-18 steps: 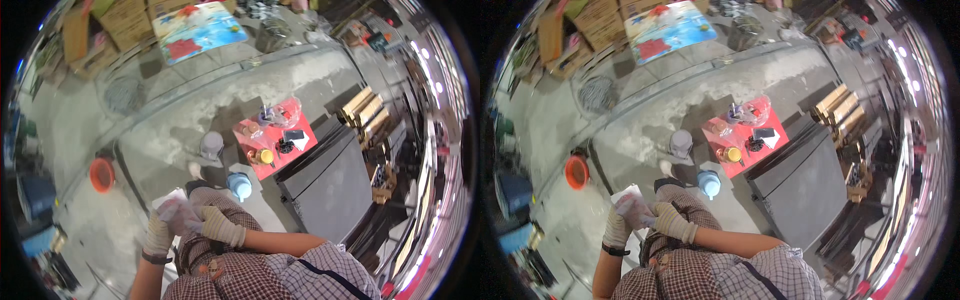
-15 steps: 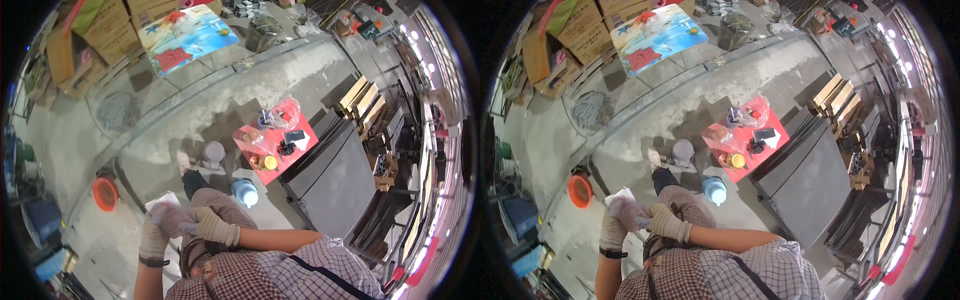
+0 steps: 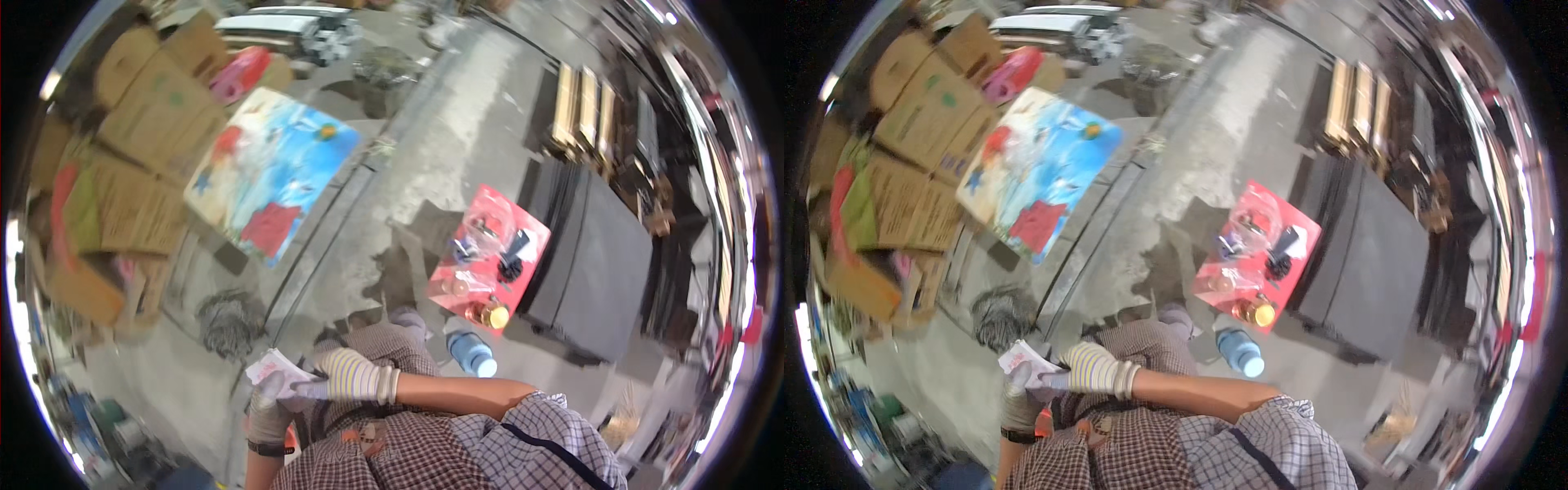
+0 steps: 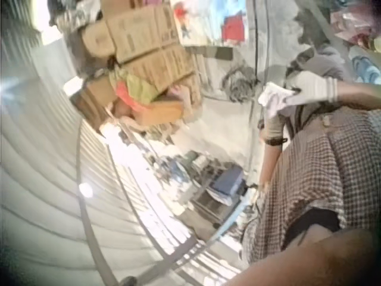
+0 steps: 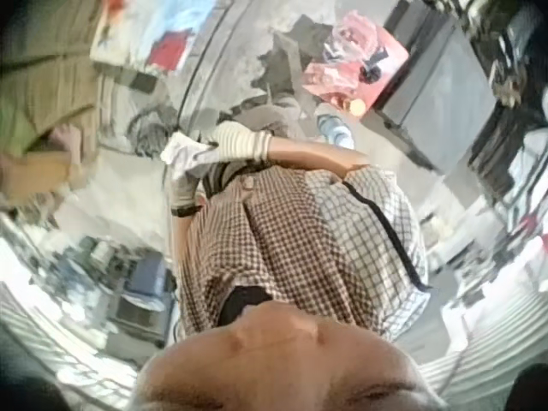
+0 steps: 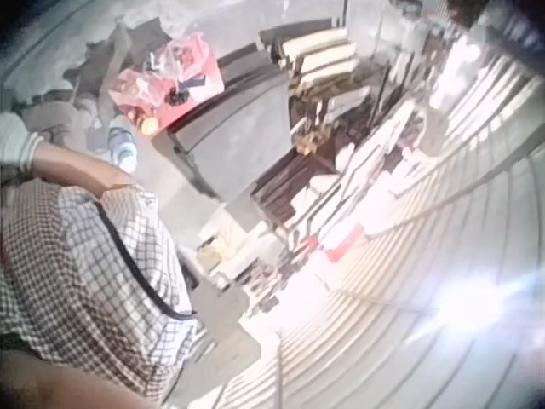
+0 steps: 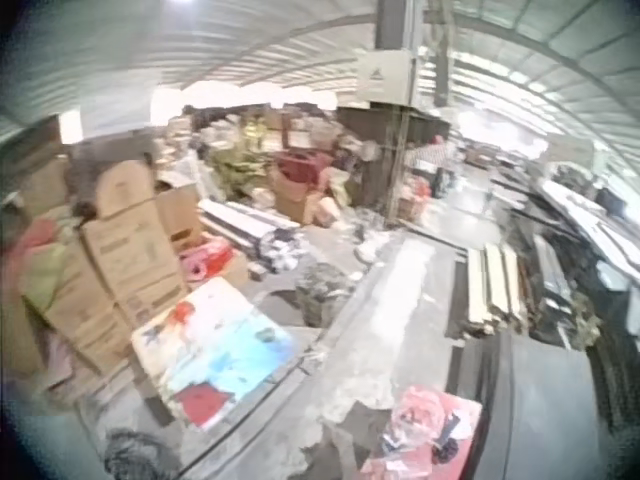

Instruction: Operating factory machinery to process material strips and organizing cardboard packaging.

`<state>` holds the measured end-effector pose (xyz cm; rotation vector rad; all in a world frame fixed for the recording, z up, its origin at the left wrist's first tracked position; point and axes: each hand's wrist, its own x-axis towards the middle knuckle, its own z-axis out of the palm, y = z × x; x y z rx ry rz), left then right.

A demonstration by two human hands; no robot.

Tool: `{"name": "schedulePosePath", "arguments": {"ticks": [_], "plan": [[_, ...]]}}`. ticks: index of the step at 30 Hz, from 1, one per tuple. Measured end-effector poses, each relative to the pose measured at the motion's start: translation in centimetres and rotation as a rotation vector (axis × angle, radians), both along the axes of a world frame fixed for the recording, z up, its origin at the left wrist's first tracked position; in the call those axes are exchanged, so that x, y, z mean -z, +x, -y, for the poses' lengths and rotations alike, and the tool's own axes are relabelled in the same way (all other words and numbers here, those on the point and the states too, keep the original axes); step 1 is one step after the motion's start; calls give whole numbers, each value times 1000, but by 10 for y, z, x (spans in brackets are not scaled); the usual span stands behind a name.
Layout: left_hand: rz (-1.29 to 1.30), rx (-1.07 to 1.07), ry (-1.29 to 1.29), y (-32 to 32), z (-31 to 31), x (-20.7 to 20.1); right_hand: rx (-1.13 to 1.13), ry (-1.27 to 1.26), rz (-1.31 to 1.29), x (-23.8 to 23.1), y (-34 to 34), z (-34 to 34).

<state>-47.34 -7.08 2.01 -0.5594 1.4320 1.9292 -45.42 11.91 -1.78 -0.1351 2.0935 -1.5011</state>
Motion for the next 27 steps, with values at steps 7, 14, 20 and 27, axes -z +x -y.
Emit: {"name": "schedulePosePath", "arguments": {"ticks": [7,14,20,27], "plan": [[213,562,191,-148,-131,30,542,-236,76,10,-68,-94],[-66,1019,81,-309,-321,-4,875,-221,79,-22,-166,-233],[-571,1234,327,-409,-537,-90,1404,-158,150,-46,-168,-397],[-926,1299,1101,-449,-780,-209,2015,-323,328,57,-147,-557]]}}
